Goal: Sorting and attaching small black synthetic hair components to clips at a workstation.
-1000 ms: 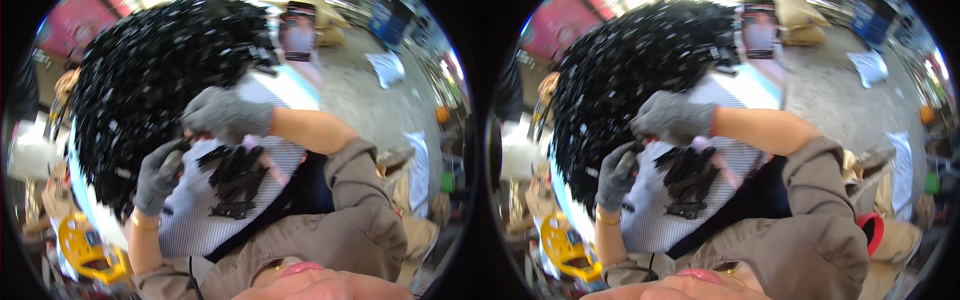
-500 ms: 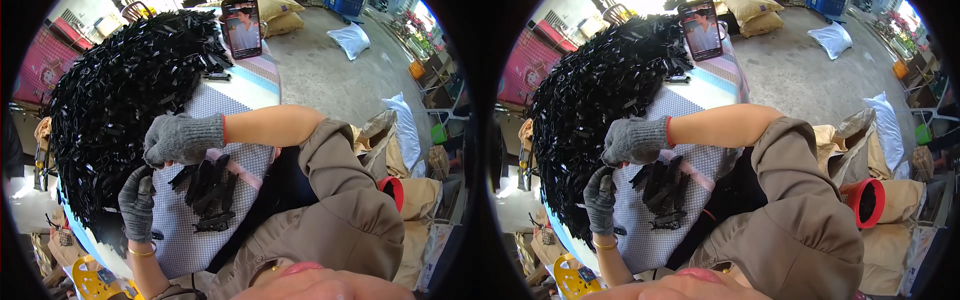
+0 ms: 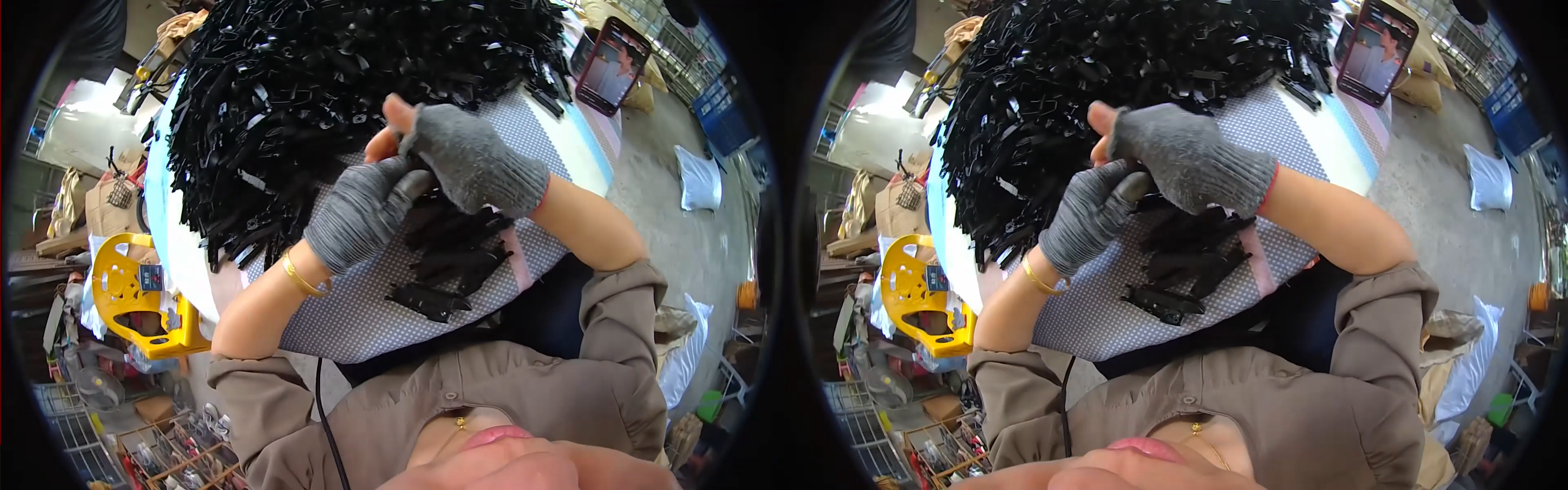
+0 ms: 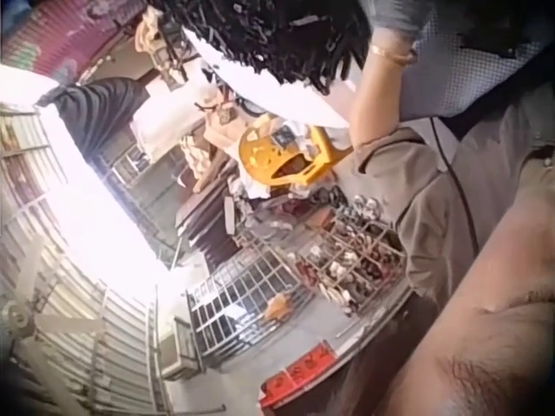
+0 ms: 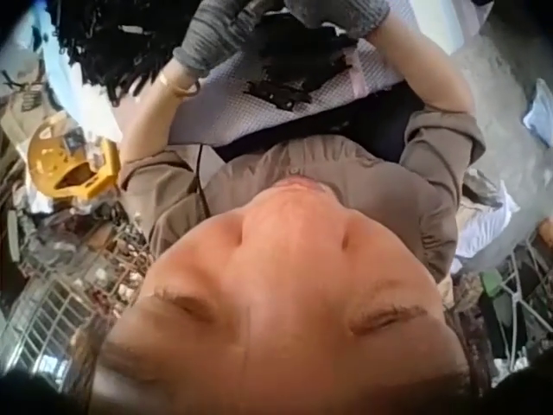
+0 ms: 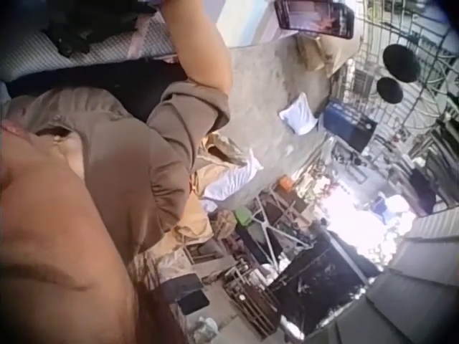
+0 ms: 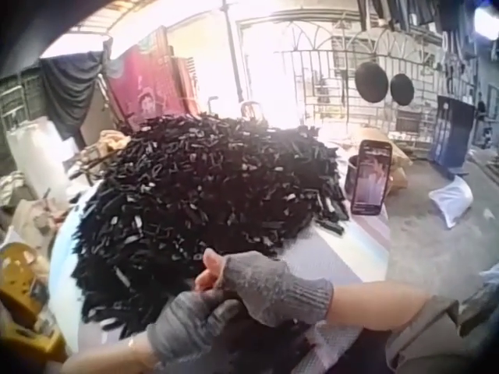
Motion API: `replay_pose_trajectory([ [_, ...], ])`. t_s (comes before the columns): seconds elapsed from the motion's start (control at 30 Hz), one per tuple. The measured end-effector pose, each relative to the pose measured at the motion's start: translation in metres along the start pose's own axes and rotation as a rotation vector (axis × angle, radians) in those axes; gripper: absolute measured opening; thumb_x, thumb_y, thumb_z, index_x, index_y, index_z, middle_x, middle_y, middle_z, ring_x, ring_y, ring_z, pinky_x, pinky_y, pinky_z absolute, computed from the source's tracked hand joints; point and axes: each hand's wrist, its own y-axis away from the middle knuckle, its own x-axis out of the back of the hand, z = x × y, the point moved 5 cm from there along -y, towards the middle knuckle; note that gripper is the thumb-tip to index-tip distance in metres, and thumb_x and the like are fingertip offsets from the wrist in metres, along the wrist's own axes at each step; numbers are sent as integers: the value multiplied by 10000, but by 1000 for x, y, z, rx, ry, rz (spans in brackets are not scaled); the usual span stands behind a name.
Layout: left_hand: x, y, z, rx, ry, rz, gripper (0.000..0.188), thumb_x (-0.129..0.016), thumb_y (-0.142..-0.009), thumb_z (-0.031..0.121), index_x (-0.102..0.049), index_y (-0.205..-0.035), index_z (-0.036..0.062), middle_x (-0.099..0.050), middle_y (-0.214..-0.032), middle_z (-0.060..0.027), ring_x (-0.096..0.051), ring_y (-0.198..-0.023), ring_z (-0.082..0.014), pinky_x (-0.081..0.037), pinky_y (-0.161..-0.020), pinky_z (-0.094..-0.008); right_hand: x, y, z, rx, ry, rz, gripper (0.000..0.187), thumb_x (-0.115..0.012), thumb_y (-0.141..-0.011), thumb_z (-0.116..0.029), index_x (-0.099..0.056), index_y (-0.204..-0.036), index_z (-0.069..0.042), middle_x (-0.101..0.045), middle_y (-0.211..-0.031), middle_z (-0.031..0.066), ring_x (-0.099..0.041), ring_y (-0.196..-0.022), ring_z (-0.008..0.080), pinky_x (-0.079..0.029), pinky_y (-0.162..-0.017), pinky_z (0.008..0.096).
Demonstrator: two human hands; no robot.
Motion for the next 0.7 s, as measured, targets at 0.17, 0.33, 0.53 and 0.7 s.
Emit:
replay_pose_trajectory([
  [0.17,1,3,18,-176,-165,54,204,-566,-881,164,-617,-1003,8,-634,-756,-103,-593,-678,-176,-473,-639,-290,-5,7,-16,146,-184,-33,707,-381,-861,-629,-617,-985,25,-633,-990,129,-607,-899,188,-475,-847,306],
  [0.33,1,-1,15,-178,-192,75,199,-538,-876,206,-613,-951,38,-607,-750,-134,-595,-691,-283,-477,-649,-374,22,-9,-6,262,-363,91,752,-252,-893,-628,-616,-995,23,-639,-906,128,-608,-825,176,-501,-772,291],
  [0.53,-11,17,31,-354,-306,-114,258,-582,-846,308,-645,-966,88,-608,-806,-101,-598,-761,-269,-491,-688,-351,57,-13,3,252,501,240,219,-659,-810,-218,-573,-700,-49,-580,-661,26,-568,-591,119,-475,-524,277],
  [0.7,25,-8,-4,-68,-289,102,245,-642,-798,243,-655,-1005,113,-597,-895,-81,-572,-836,-222,-498,-700,-323,27,-12,4,164,1089,166,399,-563,-832,-435,-636,-862,-44,-616,-749,102,-616,-715,237,-506,-675,360],
])
